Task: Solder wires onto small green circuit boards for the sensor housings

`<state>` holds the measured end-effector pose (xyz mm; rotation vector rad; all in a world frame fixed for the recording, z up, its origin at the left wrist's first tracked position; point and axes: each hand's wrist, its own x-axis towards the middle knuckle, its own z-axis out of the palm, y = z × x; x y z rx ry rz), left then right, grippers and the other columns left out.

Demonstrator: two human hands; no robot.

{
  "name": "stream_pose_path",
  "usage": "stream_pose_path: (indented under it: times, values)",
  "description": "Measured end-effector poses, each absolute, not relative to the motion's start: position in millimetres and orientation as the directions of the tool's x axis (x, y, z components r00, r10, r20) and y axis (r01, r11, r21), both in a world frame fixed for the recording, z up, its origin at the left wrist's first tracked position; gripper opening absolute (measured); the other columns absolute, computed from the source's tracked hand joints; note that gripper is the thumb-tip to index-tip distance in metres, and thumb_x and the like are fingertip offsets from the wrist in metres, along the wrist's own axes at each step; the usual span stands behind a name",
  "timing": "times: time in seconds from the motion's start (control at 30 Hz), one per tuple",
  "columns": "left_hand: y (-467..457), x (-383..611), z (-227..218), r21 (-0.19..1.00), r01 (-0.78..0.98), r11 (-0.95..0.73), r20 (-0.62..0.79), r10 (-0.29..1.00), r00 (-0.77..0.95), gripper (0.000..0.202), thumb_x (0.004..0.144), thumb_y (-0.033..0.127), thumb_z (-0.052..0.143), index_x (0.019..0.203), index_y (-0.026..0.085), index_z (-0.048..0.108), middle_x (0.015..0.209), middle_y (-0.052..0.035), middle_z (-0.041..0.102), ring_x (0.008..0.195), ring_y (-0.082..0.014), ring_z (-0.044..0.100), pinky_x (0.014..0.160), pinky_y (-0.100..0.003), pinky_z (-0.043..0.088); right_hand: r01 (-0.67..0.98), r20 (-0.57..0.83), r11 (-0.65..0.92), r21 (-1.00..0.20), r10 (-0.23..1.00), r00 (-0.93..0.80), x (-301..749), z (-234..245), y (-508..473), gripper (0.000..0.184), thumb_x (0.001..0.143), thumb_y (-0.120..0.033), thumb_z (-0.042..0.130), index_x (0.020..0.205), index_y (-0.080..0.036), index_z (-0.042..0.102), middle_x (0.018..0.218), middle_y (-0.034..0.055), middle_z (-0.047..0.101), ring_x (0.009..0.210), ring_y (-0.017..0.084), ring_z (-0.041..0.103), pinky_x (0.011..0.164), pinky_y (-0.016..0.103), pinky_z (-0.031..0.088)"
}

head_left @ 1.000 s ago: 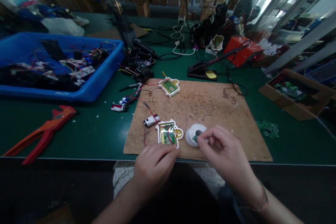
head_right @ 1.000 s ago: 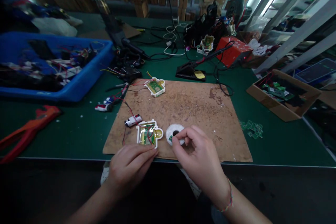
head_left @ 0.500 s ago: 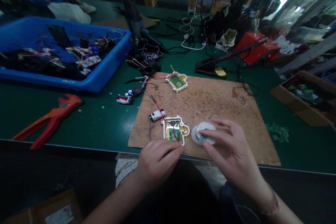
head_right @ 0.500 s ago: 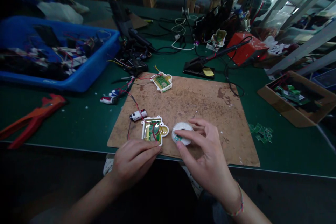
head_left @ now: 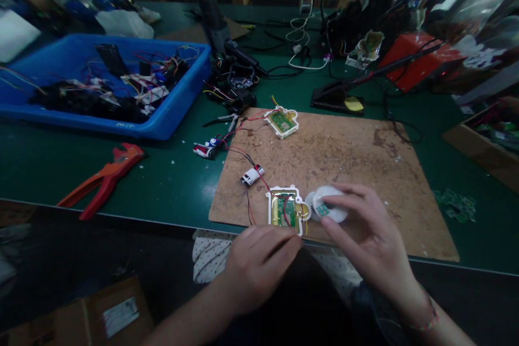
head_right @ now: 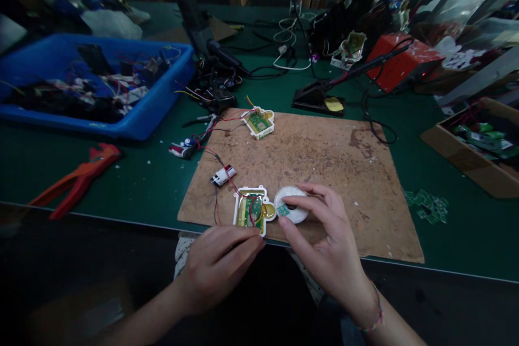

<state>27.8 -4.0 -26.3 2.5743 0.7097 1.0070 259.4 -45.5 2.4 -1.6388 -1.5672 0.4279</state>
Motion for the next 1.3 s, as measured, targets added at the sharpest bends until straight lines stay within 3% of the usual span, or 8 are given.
stream_pose_path:
  times: [0.13,0.33,0.6,0.8,0.87,1.07,1.17,1.3]
  values:
    - [2.6,23.6,-12.2,0.449,0.366,-0.815,0.562,0.576,0.594,0.02,0.095,0.022,0.073,0.114,0.016,0.071,0.11,-0.0061,0.079,0.096,-0.018,0.076,0.081,-0.031,0.059,0.616,0.322,0.13,-0.777,0.923,0.212,263.9,0.2,-48.0,0.036,0.089,-0.026,0.076,0.123,-0.032,0.068,0.132,0.007,0.061,0.127,0.025,0.059,0.106,0.046,0.049]
    - [35.5,19.3,0.9,0.53,0.366,-0.765,0.587,0.642,0.493,0.022,0.094,0.009,0.072,0.114,0.016,0.072,0.113,-0.0058,0.079,0.104,-0.0123,0.075,0.098,-0.021,0.058,0.452,0.344,0.129,-0.883,0.832,0.435,274.5,-13.3,-47.5,0.031,0.088,-0.025,0.075,0.119,-0.031,0.07,0.125,0.0053,0.064,0.119,0.022,0.061,0.09,0.035,0.055]
    - [90.1,30.4,16.3,0.464,0.151,-0.873,0.472,0.388,0.792,0.024,0.099,0.019,0.069,0.122,0.024,0.072,0.119,-0.0015,0.079,0.107,-0.0145,0.075,0.097,-0.03,0.056,0.276,0.247,0.089,-0.957,0.748,0.616,276.7,-27.5,-43.4,0.028,0.085,-0.034,0.078,0.111,-0.027,0.069,0.112,0.0049,0.068,0.094,0.017,0.066,0.082,0.033,0.058]
    - [137.9,-7.0,5.0,0.571,0.508,-0.645,0.518,0.763,0.386,0.027,0.106,0.025,0.046,0.118,0.02,0.07,0.115,-0.0061,0.077,0.105,-0.0183,0.074,0.093,-0.033,0.059,0.235,0.217,0.068,-0.97,0.681,0.699,278.4,-28.3,-44.3,0.028,0.082,-0.034,0.081,0.106,-0.024,0.07,0.102,0.0039,0.069,0.087,0.017,0.065,0.078,0.032,0.056]
    - [153.7,-27.8,0.2,0.521,0.609,-0.598,0.502,0.792,0.348,0.032,0.104,0.023,0.042,0.127,0.018,0.064,0.121,-0.0096,0.075,0.109,-0.0206,0.073,0.094,-0.035,0.059,0.216,0.203,0.063,-0.974,0.661,0.722,278.2,-28.5,-44.1,0.027,0.081,-0.035,0.082,0.103,-0.023,0.071,0.101,0.0037,0.069,0.086,0.016,0.065,0.078,0.033,0.055]
    - [156.0,-48.2,-5.8,0.308,0.629,-0.714,0.378,0.698,0.608,0.041,0.093,0.027,0.064,0.134,0.023,0.067,0.139,-0.0097,0.07,0.13,-0.0302,0.063,0.111,-0.049,0.047,0.226,0.188,0.022,-0.974,0.636,0.749,276.5,-26.3,-42.1,0.024,0.079,-0.033,0.083,0.097,-0.023,0.071,0.098,0.0052,0.07,0.086,0.017,0.066,0.078,0.034,0.054]
    - [152.0,-43.1,-14.2,0.222,0.665,-0.713,0.405,0.688,0.602,0.03,0.099,0.029,0.063,0.127,0.025,0.073,0.128,-0.0101,0.076,0.124,-0.031,0.068,0.11,-0.054,0.042,0.23,0.189,0.015,-0.973,0.624,0.759,276.0,-25.8,-40.9,0.026,0.077,-0.035,0.084,0.096,-0.023,0.071,0.094,0.0053,0.07,0.082,0.017,0.066,0.074,0.033,0.054]
    - [154.1,-50.1,-17.5,0.168,0.711,-0.683,0.534,0.669,0.516,0.024,0.104,0.027,0.058,0.118,0.024,0.078,0.11,-0.0092,0.081,0.104,-0.0255,0.074,0.098,-0.044,0.049,0.232,0.19,0.008,-0.973,0.603,0.775,275.9,-26.5,-40.6,0.026,0.074,-0.035,0.086,0.093,-0.023,0.072,0.092,0.006,0.071,0.081,0.018,0.066,0.075,0.036,0.054]
